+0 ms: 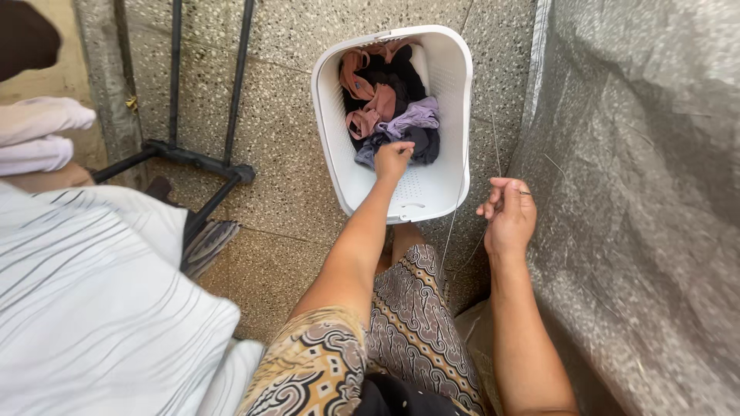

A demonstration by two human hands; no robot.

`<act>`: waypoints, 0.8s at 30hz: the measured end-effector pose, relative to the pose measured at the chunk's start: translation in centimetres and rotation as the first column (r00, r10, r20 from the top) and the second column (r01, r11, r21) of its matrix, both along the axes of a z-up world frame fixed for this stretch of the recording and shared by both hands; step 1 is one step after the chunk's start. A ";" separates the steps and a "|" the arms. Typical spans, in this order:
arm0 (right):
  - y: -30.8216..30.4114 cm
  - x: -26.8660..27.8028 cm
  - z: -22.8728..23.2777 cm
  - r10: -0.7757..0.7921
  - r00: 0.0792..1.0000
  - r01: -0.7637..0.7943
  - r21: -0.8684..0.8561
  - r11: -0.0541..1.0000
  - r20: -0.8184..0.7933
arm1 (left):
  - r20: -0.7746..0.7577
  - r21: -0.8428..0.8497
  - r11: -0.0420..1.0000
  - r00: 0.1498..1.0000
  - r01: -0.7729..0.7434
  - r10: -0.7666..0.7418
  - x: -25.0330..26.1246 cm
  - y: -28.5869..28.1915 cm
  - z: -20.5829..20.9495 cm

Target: The person takes various items of clothing from a laundry basket and hangs them onto hangers on a drying rack by hand.

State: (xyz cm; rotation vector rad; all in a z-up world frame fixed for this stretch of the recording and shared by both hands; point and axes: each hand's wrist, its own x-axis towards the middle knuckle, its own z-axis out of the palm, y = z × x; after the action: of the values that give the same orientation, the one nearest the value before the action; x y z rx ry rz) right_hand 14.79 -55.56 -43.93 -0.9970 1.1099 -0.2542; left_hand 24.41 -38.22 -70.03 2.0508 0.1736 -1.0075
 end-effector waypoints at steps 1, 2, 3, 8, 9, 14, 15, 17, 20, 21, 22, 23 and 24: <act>0.2 -0.2 0.2 -0.001 0.999 0.001 0.003 1.000 -0.046 | 0.089 -0.058 0.995 0.993 -0.075 0.080 -0.4 0.2 2.1; 0.4 -0.1 0.4 -0.002 0.996 0.003 0.003 1.000 -0.085 | 0.175 -0.132 0.989 0.981 -0.063 0.086 -0.3 0.3 4.5; 0.7 0.0 0.7 -0.004 0.992 0.004 0.003 1.000 -0.123 | 0.258 -0.204 0.978 0.961 -0.044 0.096 -0.3 0.4 7.3; 3.5 0.8 4.6 0.319 0.922 -0.386 -0.463 0.798 -0.219 | 0.280 -0.226 0.972 0.952 -0.063 0.127 -0.3 0.8 23.7; 4.4 1.1 5.8 0.369 0.893 -0.449 -0.532 0.718 -0.257 | 0.256 -0.198 0.978 0.960 -0.060 0.110 -0.2 0.9 26.7; 8.3 2.6 11.6 0.355 0.929 -0.368 -0.325 0.871 -0.100 | 0.387 -0.386 0.914 0.921 0.123 0.039 -1.0 3.9 39.3; 8.6 2.6 13.0 0.343 0.938 -0.344 -0.275 0.898 -0.051 | 0.492 -0.280 0.932 0.868 0.230 -0.066 -1.4 4.9 41.4; 8.6 2.1 16.0 0.407 0.876 -0.481 -0.398 0.781 -0.259 | 0.457 -0.206 0.931 0.871 0.301 -0.181 -1.8 7.7 45.4; 8.6 2.5 19.0 0.582 0.626 -0.779 -0.373 0.505 -0.519 | 0.463 -0.153 0.866 0.809 0.476 -0.363 -2.2 11.5 51.0; 8.6 2.5 19.4 0.634 0.497 -0.868 -0.320 0.381 -0.592 | 0.471 -0.137 0.831 0.774 0.539 -0.423 -2.7 12.7 52.8; 9.3 2.2 19.4 0.693 0.357 -0.934 -0.253 0.252 -0.626 | 0.516 -0.097 0.805 0.721 0.585 -0.462 -3.5 13.7 54.6; 10.4 1.9 19.1 0.744 0.189 -0.979 -0.180 0.093 -0.641 | 0.555 -0.051 0.778 0.665 0.627 -0.500 -4.3 14.4 56.3; 11.6 1.7 18.6 0.768 0.005 -0.991 -0.106 -0.082 -0.640 | 0.528 -0.013 0.769 0.657 0.639 -0.537 -5.4 15.1 57.9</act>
State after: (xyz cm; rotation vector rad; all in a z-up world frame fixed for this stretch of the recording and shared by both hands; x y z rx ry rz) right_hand 16.47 -43.99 -25.34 -2.2705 0.3382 0.9520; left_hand 19.02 -23.10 -12.13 2.1376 -0.9050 -0.7660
